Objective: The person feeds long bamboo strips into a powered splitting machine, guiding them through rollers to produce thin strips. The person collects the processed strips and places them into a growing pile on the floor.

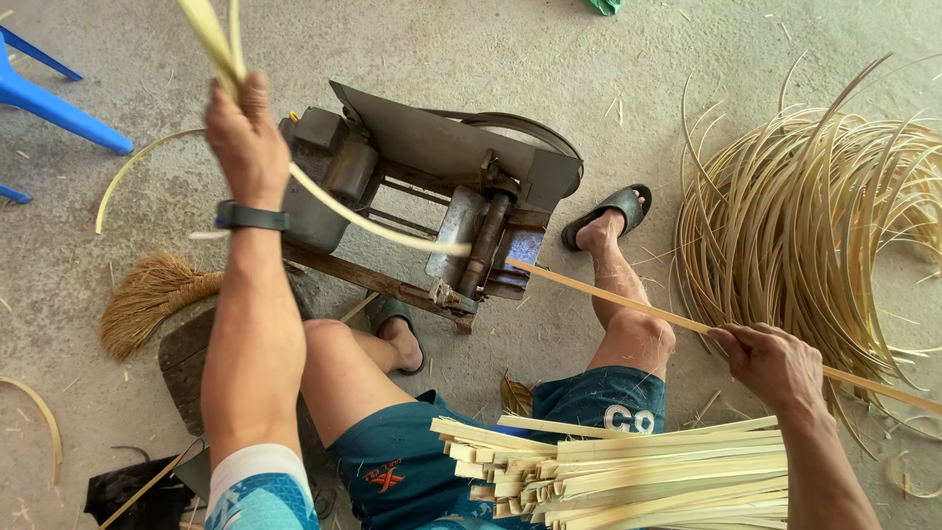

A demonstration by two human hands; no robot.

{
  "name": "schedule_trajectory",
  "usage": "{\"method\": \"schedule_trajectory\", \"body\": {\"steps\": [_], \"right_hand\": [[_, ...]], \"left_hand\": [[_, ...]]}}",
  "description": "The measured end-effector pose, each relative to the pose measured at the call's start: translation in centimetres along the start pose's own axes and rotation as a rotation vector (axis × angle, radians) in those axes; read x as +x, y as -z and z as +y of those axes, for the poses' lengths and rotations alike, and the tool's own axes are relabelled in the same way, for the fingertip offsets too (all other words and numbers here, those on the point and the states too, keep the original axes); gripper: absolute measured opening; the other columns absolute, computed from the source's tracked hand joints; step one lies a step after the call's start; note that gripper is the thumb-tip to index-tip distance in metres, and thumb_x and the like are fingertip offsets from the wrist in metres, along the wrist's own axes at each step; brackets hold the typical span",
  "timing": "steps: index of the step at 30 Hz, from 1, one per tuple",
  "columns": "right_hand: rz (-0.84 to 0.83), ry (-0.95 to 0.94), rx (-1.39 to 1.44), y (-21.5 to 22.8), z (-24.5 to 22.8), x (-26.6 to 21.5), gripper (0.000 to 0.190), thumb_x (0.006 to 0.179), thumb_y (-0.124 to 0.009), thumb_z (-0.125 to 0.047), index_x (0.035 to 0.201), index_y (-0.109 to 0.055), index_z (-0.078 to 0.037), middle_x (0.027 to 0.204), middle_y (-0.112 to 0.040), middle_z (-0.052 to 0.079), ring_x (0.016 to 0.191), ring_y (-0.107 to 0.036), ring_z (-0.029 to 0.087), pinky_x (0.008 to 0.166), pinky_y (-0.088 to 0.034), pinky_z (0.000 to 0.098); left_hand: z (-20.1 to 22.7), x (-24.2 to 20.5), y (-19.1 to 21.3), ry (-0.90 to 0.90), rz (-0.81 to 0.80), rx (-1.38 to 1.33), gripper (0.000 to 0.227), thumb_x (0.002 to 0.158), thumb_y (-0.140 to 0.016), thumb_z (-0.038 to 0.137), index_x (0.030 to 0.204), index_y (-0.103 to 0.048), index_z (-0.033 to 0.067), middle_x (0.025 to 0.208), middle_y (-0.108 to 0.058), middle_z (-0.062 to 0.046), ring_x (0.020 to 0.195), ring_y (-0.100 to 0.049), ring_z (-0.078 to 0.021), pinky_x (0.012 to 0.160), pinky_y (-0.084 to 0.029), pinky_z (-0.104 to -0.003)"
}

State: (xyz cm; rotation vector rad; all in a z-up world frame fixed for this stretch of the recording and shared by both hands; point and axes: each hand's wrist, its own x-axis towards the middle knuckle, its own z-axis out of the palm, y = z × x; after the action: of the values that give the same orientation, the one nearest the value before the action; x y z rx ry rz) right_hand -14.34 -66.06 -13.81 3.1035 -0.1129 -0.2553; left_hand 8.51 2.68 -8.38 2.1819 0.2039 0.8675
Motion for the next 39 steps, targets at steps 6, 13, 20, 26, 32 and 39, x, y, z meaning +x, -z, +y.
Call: {"method": "schedule_trajectory", "body": {"steps": [6,13,20,26,32,39], "right_hand": [[0.033,0.143,-0.018,-0.8,-4.4,3.2,0.032,0.099,-0.060,-0.055,0.110,-0.080,-0.032,0.093,-0.076,-0.003,0.083,-0.072,0.016,0.068,-0.059,0.0346],[0.397,0.508,0.048,1.1,-10.4,3.2,0.036,0.088,-0.066,-0.040,0.112,-0.078,-0.016,0.112,-0.071,0.010,0.108,-0.063,0.024,0.096,-0.050,0.0421],[0.147,0.590,0.456,4.1,-15.3,2.1,0.021,0.096,-0.067,-0.031,0.108,-0.077,-0.017,0.097,-0.076,0.003,0.081,-0.072,0.018,0.073,-0.060,0.0389],[-0.048,0.710,0.492,4.2,-30.2,8.9,0.058,0.092,-0.070,-0.034,0.142,-0.054,-0.009,0.112,-0.070,0.016,0.090,-0.071,0.034,0.072,-0.057,0.0467],[-0.236,0.574,0.424,2.6,-44.7,14.9,0.092,0.084,-0.078,-0.049,0.152,-0.035,-0.004,0.135,-0.053,0.023,0.109,-0.064,0.039,0.088,-0.054,0.0485],[-0.084,0.691,0.465,-0.9,-49.8,18.1,0.040,0.088,-0.073,-0.038,0.117,-0.071,-0.009,0.115,-0.065,0.018,0.105,-0.065,0.038,0.085,-0.055,0.0502]], "left_hand": [[2.8,-0.8,6.6,-0.042,-0.209,-0.243,0.055,0.108,-0.053,0.059,0.118,-0.044,0.0055,0.090,-0.058,0.000,0.061,-0.067,-0.0081,0.050,-0.055,-0.023],[5.7,-2.3,8.7,0.239,-0.161,-0.535,0.054,0.102,-0.073,0.053,0.116,-0.049,0.0067,0.073,-0.058,-0.003,0.055,-0.055,-0.0114,0.045,-0.043,-0.026],[6.6,-3.2,11.0,0.246,-0.199,-0.696,0.053,0.102,-0.079,0.045,0.122,-0.047,0.0083,0.076,-0.060,-0.004,0.058,-0.061,-0.0141,0.048,-0.049,-0.028],[9.1,-3.5,15.9,0.223,-0.271,-0.804,0.047,0.108,-0.069,0.045,0.129,-0.048,0.0077,0.073,-0.061,-0.009,0.051,-0.052,-0.0125,0.050,-0.040,-0.026],[9.6,-4.2,20.0,0.218,-0.385,-0.882,0.035,0.112,-0.058,0.041,0.121,-0.059,0.0072,0.072,-0.058,-0.005,0.056,-0.048,-0.0107,0.053,-0.042,-0.027],[7.6,-6.7,19.7,0.257,-0.393,-0.792,0.032,0.106,-0.058,0.037,0.121,-0.056,0.0081,0.073,-0.056,0.000,0.058,-0.048,-0.0060,0.048,-0.045,-0.025]]}}
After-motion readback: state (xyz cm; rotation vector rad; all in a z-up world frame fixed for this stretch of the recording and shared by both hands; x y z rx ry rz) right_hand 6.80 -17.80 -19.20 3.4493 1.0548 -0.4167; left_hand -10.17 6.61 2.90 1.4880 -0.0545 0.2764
